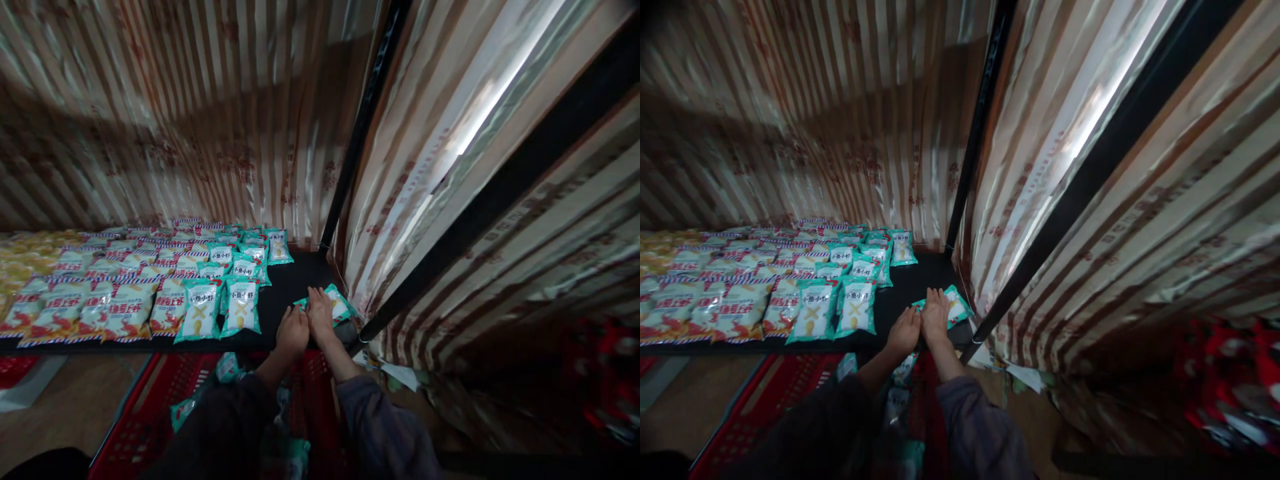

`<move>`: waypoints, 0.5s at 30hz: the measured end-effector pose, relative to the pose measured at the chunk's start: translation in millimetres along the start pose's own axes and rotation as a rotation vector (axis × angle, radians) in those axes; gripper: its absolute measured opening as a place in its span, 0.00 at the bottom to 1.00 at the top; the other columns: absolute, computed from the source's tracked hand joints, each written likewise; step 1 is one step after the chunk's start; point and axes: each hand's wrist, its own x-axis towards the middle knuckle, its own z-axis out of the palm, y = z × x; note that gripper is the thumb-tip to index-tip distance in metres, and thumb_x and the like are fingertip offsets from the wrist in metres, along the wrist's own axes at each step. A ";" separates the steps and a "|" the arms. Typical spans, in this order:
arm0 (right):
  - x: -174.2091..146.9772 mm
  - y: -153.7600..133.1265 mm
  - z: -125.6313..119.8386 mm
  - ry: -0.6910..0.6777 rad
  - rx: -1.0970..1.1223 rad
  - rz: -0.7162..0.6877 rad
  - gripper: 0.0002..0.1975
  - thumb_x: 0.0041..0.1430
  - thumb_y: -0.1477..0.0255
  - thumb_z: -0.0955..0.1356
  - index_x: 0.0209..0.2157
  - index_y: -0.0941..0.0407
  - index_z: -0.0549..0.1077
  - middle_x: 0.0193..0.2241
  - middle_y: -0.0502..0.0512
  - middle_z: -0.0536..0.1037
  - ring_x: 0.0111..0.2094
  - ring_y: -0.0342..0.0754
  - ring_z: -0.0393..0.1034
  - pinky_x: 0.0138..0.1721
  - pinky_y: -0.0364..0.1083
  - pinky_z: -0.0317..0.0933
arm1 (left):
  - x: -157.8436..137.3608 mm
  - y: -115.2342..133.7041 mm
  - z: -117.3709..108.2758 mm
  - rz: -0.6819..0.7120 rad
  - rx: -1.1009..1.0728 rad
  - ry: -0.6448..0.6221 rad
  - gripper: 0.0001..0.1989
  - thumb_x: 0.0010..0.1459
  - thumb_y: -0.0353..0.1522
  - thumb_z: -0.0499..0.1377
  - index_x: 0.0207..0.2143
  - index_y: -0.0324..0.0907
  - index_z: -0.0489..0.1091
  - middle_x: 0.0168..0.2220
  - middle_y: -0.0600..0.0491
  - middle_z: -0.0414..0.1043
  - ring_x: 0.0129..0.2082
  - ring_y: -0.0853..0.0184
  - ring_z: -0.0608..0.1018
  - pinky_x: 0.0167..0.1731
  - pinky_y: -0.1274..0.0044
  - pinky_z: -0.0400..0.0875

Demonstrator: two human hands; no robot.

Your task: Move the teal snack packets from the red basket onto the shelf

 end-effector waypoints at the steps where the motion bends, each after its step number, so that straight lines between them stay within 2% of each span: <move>1: -6.7 -5.7 -2.8 -0.003 0.006 -0.003 0.26 0.58 0.79 0.59 0.57 0.60 0.69 0.56 0.62 0.72 0.62 0.56 0.59 0.62 0.54 0.49 | -8.7 -0.2 -3.2 -0.008 0.009 0.016 0.12 0.53 0.38 0.57 0.40 0.46 0.73 0.50 0.46 0.74 0.64 0.55 0.62 0.65 0.65 0.48; 5: -31.9 -24.5 -19.5 -0.074 0.029 -0.062 0.25 0.57 0.80 0.59 0.54 0.61 0.72 0.55 0.62 0.73 0.61 0.54 0.61 0.61 0.51 0.52 | -38.1 -0.1 -17.1 -0.037 0.037 0.072 0.14 0.54 0.36 0.55 0.42 0.43 0.72 0.53 0.43 0.72 0.63 0.54 0.63 0.64 0.64 0.49; 8: -46.8 -23.1 -38.4 -0.010 0.020 -0.143 0.23 0.60 0.76 0.58 0.54 0.62 0.72 0.57 0.62 0.71 0.64 0.55 0.56 0.63 0.53 0.49 | -56.4 -2.3 -25.6 -0.071 0.023 0.121 0.16 0.52 0.33 0.56 0.44 0.42 0.72 0.56 0.42 0.69 0.62 0.54 0.64 0.64 0.65 0.50; 11: -59.5 -8.4 -56.7 0.043 -0.057 -0.068 0.24 0.65 0.67 0.58 0.57 0.61 0.69 0.59 0.62 0.68 0.66 0.62 0.49 0.64 0.61 0.44 | -73.4 -8.4 -28.0 -0.087 -0.026 0.192 0.18 0.51 0.32 0.57 0.46 0.41 0.71 0.58 0.42 0.67 0.63 0.55 0.64 0.64 0.67 0.50; 13: -68.6 0.8 -64.9 -0.023 -0.087 -0.022 0.24 0.66 0.65 0.57 0.58 0.59 0.68 0.62 0.60 0.65 0.65 0.63 0.50 0.61 0.62 0.49 | -83.6 -13.9 -25.6 -0.075 -0.059 0.227 0.19 0.51 0.32 0.58 0.47 0.40 0.70 0.59 0.41 0.66 0.63 0.55 0.62 0.64 0.67 0.50; 15: -79.1 3.7 -69.3 -0.068 -0.099 -0.048 0.24 0.67 0.65 0.56 0.60 0.57 0.65 0.64 0.57 0.61 0.65 0.61 0.50 0.60 0.60 0.52 | -92.0 -19.1 -21.2 -0.095 -0.152 0.206 0.20 0.52 0.34 0.58 0.49 0.42 0.69 0.58 0.42 0.67 0.63 0.55 0.63 0.63 0.67 0.52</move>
